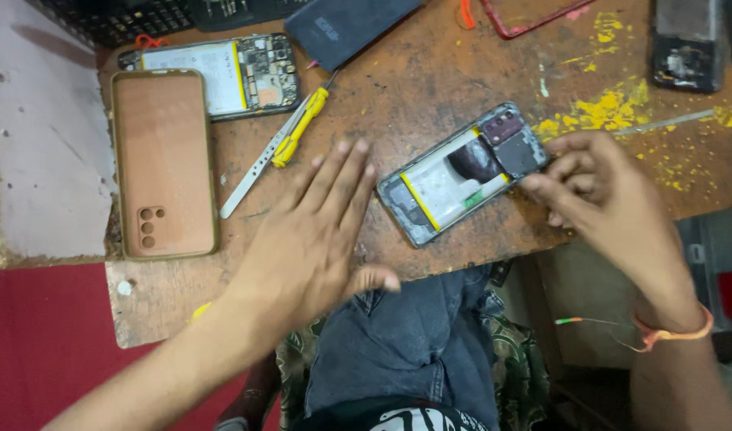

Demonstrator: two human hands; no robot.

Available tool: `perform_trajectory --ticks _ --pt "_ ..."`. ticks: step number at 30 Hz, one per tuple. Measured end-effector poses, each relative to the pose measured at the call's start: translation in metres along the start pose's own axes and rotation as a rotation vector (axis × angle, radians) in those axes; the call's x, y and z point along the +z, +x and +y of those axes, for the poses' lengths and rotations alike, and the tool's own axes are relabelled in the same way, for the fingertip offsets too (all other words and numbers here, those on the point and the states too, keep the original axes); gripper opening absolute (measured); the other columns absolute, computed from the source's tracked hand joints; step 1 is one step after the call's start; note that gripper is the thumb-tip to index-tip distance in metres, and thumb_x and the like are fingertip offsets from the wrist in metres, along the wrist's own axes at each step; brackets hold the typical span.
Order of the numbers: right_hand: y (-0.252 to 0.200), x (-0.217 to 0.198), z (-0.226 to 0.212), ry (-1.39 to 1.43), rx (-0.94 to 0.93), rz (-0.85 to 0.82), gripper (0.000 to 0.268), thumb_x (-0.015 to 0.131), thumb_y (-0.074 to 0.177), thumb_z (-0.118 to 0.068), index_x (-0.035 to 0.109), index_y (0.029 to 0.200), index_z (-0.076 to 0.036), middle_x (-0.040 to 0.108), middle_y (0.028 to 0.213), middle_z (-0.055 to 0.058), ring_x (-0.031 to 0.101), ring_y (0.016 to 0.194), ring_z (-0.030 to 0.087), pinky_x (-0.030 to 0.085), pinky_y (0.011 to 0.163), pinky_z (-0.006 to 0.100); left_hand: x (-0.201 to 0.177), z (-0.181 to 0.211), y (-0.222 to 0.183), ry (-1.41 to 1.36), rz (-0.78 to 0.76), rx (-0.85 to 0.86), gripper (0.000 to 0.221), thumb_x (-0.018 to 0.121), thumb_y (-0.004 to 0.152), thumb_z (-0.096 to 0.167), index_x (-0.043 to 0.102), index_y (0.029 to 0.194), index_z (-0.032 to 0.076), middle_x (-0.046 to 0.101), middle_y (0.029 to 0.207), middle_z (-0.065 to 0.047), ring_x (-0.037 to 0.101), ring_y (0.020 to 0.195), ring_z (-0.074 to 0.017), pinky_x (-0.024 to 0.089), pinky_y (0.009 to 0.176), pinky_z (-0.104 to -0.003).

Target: The person uses a yellow screwdriver to pry and remove the back cover of a disassembled smartphone. They carefully work around the edges of the device to separate the casing from the internal components, including the battery and motherboard.

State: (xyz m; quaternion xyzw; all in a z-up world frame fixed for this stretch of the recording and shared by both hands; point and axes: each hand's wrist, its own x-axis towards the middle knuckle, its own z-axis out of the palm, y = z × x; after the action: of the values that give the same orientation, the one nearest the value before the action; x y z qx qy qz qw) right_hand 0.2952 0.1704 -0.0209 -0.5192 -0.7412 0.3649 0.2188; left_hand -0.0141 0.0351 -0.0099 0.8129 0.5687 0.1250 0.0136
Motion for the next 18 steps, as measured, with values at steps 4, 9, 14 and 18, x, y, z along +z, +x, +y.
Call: perform_trajectory --ticks 4,9,14,18 --pt "-0.010 -0.004 0.023 0.274 -0.151 0.092 0.017 0.066 0.109 -0.001 0.058 0.122 0.006 0.068 0.099 0.010 0.069 0.084 0.014 0.057 0.075 0.026 -0.015 0.018 -0.056 -0.065 -0.083 -0.123 0.108 0.039 0.084 0.078 0.038 0.143 -0.012 0.032 0.157 -0.027 0.026 0.148 -0.0376 0.026 0.114 -0.050" --pt "-0.043 -0.002 0.025 0.266 -0.120 0.351 0.015 0.063 0.107 -0.004 0.060 0.121 0.001 0.067 0.122 0.008 0.067 0.114 0.014 0.055 0.106 0.028 -0.038 0.032 -0.102 0.029 -0.210 -0.263 0.101 0.045 0.085 0.075 0.045 0.142 -0.008 0.040 0.153 -0.027 0.037 0.138 -0.0383 0.034 0.109 -0.052" --pt "-0.103 0.020 0.044 0.158 -0.195 0.646 0.015 0.062 0.114 -0.005 0.056 0.127 0.000 0.061 0.138 0.012 0.057 0.136 0.019 0.043 0.127 0.035 -0.035 0.018 -0.073 -0.006 0.045 -0.130 0.092 0.048 0.090 0.068 0.050 0.141 -0.008 0.047 0.152 -0.026 0.044 0.141 -0.0383 0.037 0.113 -0.049" --pt "-0.160 0.070 0.115 0.244 -0.171 0.688 0.029 0.064 0.115 -0.017 0.049 0.135 -0.003 0.059 0.137 0.007 0.058 0.129 0.017 0.047 0.116 0.031 -0.028 0.015 -0.048 0.174 0.072 -0.090 0.096 0.047 0.087 0.069 0.051 0.138 -0.012 0.048 0.147 -0.029 0.049 0.137 -0.0402 0.039 0.112 -0.050"
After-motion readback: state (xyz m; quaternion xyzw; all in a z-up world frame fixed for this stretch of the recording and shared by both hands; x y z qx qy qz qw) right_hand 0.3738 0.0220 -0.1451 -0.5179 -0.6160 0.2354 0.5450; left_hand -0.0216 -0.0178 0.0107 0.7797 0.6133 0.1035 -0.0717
